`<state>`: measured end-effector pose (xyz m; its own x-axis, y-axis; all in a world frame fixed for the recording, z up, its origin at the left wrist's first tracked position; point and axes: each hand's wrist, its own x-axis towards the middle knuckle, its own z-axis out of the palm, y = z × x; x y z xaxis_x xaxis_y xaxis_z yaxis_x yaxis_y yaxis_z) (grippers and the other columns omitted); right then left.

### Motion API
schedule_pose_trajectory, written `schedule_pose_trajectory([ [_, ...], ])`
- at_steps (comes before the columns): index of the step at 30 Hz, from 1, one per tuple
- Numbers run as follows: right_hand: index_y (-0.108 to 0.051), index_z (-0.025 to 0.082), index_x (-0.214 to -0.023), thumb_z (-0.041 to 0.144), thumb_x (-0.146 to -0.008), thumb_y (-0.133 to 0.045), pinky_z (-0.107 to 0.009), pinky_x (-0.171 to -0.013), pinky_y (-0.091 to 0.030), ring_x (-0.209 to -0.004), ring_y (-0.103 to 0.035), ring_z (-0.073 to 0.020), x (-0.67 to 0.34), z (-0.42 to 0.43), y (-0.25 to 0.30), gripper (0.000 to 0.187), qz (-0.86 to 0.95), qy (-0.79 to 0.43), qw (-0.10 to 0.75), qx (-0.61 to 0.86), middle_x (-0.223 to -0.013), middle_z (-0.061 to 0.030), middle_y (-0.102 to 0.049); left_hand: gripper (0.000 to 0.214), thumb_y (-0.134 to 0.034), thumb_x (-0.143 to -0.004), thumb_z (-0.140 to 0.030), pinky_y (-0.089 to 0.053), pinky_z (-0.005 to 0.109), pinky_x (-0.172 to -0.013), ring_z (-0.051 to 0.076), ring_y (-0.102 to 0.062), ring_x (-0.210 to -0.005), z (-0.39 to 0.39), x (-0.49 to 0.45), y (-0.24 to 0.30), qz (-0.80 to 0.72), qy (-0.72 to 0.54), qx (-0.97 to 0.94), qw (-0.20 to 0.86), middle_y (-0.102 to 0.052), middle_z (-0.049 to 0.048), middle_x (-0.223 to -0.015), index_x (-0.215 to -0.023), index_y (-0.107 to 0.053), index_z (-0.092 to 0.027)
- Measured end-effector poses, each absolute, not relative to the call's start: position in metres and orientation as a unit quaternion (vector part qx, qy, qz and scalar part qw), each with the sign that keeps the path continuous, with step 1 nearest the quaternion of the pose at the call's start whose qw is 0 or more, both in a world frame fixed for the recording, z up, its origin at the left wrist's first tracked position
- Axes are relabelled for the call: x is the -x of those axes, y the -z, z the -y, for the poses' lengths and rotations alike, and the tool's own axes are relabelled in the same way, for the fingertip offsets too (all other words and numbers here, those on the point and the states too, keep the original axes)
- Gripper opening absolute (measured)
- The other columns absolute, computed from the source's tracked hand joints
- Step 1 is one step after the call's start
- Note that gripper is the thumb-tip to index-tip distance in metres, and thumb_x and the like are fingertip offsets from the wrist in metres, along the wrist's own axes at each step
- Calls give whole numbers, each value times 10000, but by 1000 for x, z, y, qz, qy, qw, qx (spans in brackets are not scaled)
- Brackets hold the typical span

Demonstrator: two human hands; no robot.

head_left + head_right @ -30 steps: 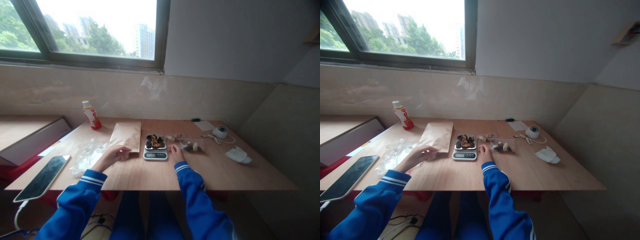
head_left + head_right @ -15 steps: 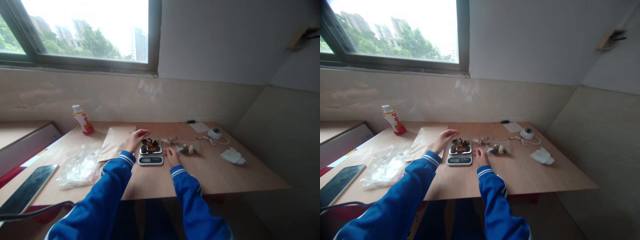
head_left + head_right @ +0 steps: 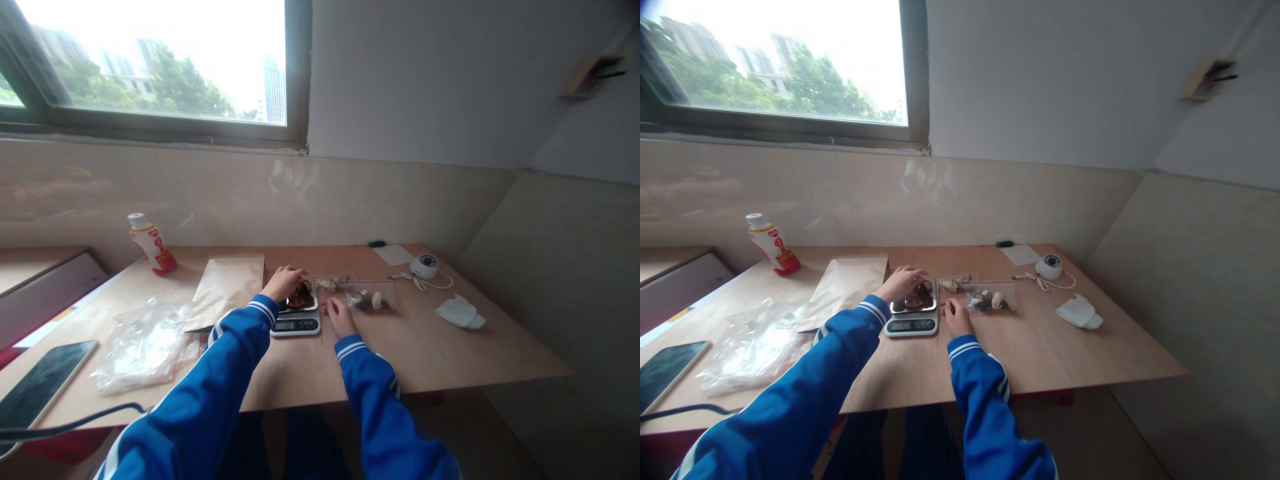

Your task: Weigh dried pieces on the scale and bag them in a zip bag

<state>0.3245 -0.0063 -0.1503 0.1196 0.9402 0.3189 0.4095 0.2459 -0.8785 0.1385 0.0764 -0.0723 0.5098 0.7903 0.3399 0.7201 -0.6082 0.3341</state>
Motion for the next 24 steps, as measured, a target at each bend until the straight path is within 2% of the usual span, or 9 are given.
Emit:
schedule_pose_trajectory([
  [3, -629, 193, -749, 395, -833, -399, -300, -649, -475, -644, -608, -194, -325, 7, 150, 318, 605, -272, 504, 553, -661, -44, -648, 325, -398, -898, -228, -352, 426, -976, 237, -585, -1036, -71, -133, 65, -443, -236, -863, 58, -701, 90, -1002, -1132, -623, -209],
  [5, -633, 194, -752, 403, -832, -400, -296, -635, -475, -630, -601, -193, -326, 7, 150, 323, 602, -272, 503, 556, -638, -38, -634, 348, -353, -908, -219, -375, 408, -950, 220, -590, -1013, -63, -126, 57, -456, -263, -848, 59, -708, 65, -974, -1154, -598, -209],
  [10, -630, 200, -738, 419, -824, -407, -286, -622, -483, -632, -593, -190, -325, 8, 148, 325, 597, -273, 508, 558, -636, -39, -633, 289, -370, -867, -236, -449, 327, -859, 185, -607, -939, -27, -78, 45, -507, -370, -774, 83, -691, 46, -975, -972, -635, -190],
  [17, -638, 195, -743, 431, -810, -427, -305, -649, -491, -668, -609, -203, -325, 8, 149, 324, 594, -275, 502, 566, -690, -52, -666, 277, -351, -775, -173, -482, 300, -791, 174, -633, -798, 10, -1, 104, -649, -401, -642, 86, -686, 27, -781, -801, -627, -188],
  [20, -637, 190, -753, 455, -810, -424, -308, -627, -491, -664, -616, -208, -326, 7, 150, 345, 583, -287, 503, 570, -713, -65, -674, 300, -330, -778, -185, -491, 299, -787, 177, -641, -808, 8, 10, 129, -649, -395, -639, 118, -696, 43, -796, -747, -628, -183],
  [24, -640, 188, -740, 492, -802, -441, -305, -612, -489, -637, -614, -201, -326, 5, 152, 370, 580, -284, 510, 568, -694, -65, -673, 299, -329, -780, -184, -483, 324, -810, 184, -625, -826, 3, 8, 138, -643, -388, -653, 102, -683, 49, -825, -751, -627, -183],
])
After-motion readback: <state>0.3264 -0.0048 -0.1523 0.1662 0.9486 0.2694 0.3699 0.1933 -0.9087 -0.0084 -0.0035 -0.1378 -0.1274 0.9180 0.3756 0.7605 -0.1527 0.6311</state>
